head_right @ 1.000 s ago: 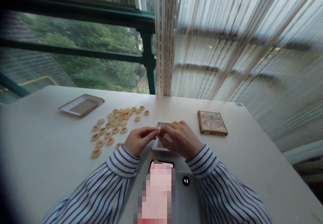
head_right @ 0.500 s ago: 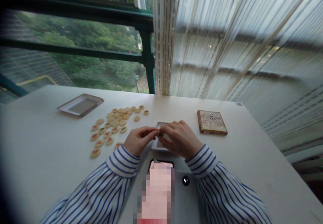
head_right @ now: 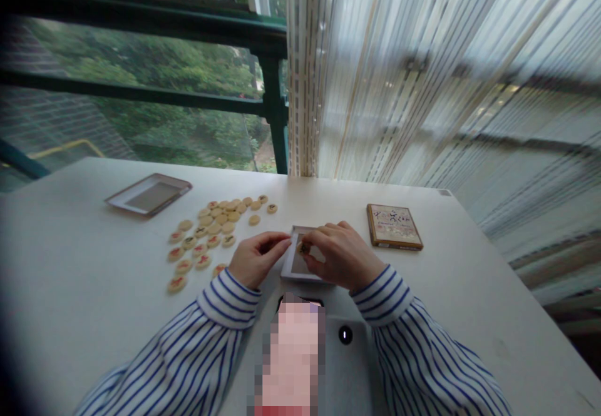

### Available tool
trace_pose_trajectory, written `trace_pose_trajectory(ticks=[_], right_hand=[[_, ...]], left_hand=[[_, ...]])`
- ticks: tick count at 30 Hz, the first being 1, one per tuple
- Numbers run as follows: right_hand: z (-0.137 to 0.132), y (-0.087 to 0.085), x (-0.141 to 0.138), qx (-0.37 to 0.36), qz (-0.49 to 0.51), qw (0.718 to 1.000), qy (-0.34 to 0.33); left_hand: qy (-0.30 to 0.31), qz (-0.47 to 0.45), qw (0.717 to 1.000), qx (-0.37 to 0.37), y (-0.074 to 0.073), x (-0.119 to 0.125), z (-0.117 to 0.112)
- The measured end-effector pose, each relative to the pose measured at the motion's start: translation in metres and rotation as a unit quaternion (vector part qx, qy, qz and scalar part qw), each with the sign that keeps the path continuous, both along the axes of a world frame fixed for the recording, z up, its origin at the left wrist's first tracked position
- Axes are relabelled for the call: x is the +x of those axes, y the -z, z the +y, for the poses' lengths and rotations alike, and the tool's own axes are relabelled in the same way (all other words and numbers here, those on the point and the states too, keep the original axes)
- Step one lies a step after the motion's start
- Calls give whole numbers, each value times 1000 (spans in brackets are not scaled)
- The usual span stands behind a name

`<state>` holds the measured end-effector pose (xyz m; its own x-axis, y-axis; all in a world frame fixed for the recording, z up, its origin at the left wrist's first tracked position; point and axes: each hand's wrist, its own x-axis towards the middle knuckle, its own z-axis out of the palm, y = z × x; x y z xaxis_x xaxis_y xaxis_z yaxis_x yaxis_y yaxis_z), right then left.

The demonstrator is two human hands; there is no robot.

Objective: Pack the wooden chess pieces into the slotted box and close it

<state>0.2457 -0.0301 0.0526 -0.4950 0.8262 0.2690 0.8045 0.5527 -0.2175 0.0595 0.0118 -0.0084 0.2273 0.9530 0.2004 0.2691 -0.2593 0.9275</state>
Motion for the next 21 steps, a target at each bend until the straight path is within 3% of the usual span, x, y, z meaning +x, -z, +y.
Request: trace_pose_trajectory(ticks=[6,21], right_hand=[[2,-2,5,-27,-22,999,6],[4,-4,15,-114,-95,989,21]], left_hand=[[-50,85,994,53,6,-3,4],[-42,151,986,64,18,-1,5]])
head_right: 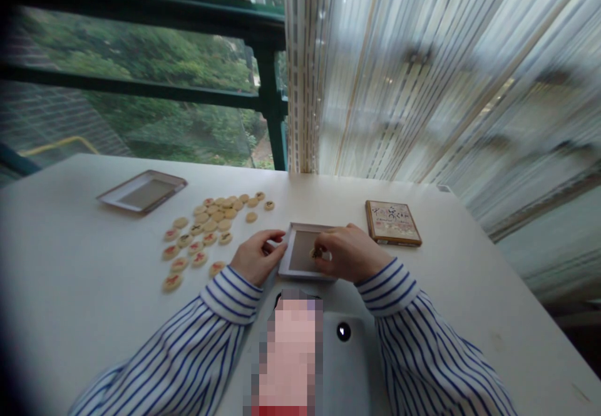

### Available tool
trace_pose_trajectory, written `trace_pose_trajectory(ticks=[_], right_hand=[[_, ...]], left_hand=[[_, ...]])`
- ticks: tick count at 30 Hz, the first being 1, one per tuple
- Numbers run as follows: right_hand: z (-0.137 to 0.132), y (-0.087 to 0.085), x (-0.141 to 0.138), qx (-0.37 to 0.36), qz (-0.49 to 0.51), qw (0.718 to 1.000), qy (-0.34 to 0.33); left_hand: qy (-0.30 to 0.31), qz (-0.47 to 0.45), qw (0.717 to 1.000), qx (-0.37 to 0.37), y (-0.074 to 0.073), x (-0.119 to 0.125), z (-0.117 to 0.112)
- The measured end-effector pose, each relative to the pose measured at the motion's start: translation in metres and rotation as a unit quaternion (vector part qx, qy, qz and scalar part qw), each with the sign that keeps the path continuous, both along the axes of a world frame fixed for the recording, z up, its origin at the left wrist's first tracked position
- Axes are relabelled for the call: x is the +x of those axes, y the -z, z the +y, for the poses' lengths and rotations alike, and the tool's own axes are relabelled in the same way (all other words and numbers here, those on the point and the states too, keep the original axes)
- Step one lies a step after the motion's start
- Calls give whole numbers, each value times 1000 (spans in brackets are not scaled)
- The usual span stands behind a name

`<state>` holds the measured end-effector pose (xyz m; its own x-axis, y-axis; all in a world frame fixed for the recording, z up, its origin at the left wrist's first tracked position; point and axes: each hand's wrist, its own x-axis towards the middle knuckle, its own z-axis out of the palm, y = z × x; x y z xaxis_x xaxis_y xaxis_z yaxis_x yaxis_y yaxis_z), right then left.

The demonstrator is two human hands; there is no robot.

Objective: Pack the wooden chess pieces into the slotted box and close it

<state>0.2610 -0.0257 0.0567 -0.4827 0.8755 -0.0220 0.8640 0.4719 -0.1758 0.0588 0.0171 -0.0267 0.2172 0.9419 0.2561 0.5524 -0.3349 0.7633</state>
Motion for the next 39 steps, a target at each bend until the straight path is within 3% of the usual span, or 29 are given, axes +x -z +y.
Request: trace_pose_trajectory(ticks=[19,39], right_hand=[[4,15,2,-33,-20,999,-27],[8,19,0,-71,-7,997,-37]], left_hand=[[20,11,999,-24,3,0,0],[20,0,1000,-11,1,1,-2]])
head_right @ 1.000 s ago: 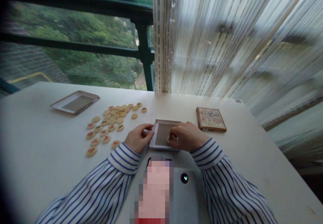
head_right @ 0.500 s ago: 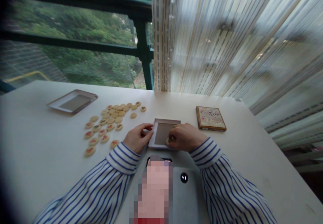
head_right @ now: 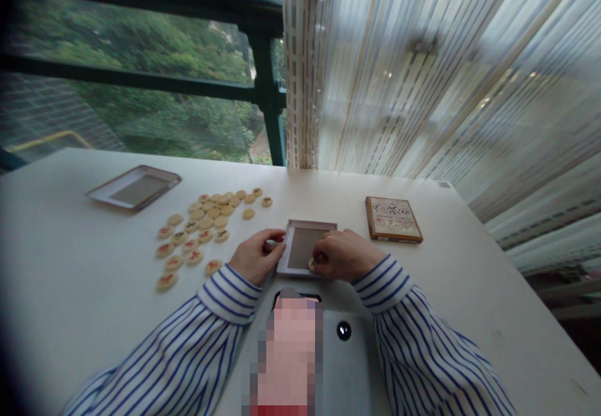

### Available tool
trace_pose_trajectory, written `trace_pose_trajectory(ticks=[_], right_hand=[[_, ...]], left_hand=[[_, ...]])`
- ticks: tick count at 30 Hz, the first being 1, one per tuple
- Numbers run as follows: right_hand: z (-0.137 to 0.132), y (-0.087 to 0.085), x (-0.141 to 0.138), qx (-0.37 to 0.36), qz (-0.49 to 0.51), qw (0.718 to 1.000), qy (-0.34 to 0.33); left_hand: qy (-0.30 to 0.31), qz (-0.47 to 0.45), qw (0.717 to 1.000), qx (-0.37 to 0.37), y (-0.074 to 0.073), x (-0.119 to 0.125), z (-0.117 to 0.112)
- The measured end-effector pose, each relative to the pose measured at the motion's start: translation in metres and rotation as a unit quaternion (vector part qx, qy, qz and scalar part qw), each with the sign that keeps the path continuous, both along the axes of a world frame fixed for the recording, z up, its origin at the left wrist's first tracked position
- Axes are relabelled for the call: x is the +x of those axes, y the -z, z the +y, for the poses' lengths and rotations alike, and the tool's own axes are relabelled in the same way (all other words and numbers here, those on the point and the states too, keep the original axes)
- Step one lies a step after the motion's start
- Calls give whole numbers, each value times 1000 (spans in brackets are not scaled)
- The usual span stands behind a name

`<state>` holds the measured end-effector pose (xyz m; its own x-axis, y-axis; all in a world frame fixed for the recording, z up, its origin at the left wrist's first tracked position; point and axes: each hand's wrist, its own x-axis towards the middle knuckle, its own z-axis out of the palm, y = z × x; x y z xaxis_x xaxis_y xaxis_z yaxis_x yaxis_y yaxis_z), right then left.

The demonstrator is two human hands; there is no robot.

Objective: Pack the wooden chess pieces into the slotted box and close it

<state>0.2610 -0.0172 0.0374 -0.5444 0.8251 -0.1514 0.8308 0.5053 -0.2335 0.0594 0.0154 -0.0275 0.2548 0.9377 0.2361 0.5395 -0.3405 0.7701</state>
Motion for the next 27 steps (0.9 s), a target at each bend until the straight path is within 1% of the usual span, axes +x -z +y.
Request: trace_pose_trajectory(ticks=[10,18,22,27], right_hand=[[1,2,1,5,-2,1000,-5],[0,-5,1,-20,8,1000,3],[-1,-6,5,-7,4,1000,4],[0,-4,6,4,0,1000,-3]], left_hand=[[0,13,1000,2,0,0,0],[3,13,1000,-7,1,0,1],[2,18,1000,-10,0,0,0],[3,20,1000,-11,-1,-1,-1]])
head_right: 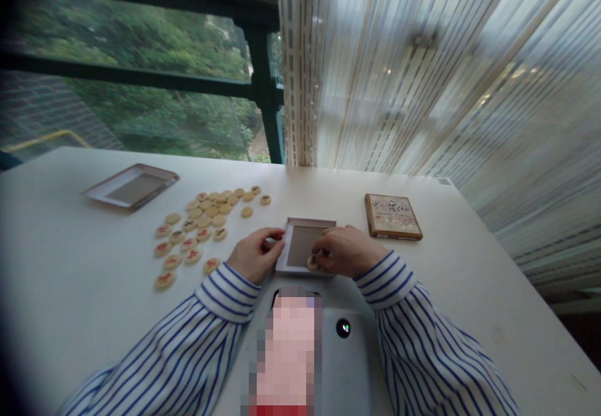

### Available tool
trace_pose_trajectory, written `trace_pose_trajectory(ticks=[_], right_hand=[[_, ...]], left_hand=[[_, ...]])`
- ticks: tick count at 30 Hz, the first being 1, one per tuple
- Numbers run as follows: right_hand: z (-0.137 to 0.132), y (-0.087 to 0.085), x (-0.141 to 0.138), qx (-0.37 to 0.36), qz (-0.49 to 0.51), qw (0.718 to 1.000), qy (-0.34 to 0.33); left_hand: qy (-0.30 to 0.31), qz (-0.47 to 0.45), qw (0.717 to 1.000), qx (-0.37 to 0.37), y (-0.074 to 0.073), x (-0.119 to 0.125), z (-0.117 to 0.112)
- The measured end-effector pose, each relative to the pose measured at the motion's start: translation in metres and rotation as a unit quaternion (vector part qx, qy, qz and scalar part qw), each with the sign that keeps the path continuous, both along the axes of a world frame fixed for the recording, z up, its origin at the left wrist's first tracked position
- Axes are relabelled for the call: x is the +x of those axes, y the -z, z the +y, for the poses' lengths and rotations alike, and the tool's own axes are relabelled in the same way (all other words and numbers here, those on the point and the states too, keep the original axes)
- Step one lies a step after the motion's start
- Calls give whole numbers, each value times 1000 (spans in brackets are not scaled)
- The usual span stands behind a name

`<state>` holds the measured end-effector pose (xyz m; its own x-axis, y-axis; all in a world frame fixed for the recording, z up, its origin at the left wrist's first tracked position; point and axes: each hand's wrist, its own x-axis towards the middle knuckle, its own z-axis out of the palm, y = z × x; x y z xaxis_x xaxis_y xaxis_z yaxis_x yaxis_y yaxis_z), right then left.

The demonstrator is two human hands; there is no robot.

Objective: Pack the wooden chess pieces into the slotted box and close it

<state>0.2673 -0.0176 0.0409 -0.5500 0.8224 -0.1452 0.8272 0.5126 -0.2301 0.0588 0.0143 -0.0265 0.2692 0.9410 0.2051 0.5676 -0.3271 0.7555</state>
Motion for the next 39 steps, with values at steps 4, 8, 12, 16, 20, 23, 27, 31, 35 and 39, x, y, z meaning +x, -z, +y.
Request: trace_pose_trajectory(ticks=[4,8,12,16,20,23,27,31,35,39], right_hand=[[0,1,-3,2,-8,1000,1],[0,0,-4,1,-22,1000,-1],[0,0,-5,-5,-26,1000,-6],[0,2,-5,0,-17,1000,-9],[0,3,-5,6,-23,1000,-12],[0,2,-5,3,-23,1000,-13],[0,1,-6,-3,-26,1000,-11],[-1,1,-6,-7,-27,1000,-10],[0,2,-6,-10,-22,1000,-10],[0,2,-6,-9,-25,1000,-13]], left_hand=[[2,-3,1000,2,1,0,0],[1,7,1000,5,2,0,1],[-5,18,1000,10,1,0,2],[-6,18,1000,11,1,0,1],[-7,18,1000,17,1,0,1],[-8,20,1000,20,1,0,1],[-7,23,999,21,2,0,1],[-8,25,999,22,2,0,2],[-9,25,999,22,1,0,1],[-4,27,999,20,1,0,1]])
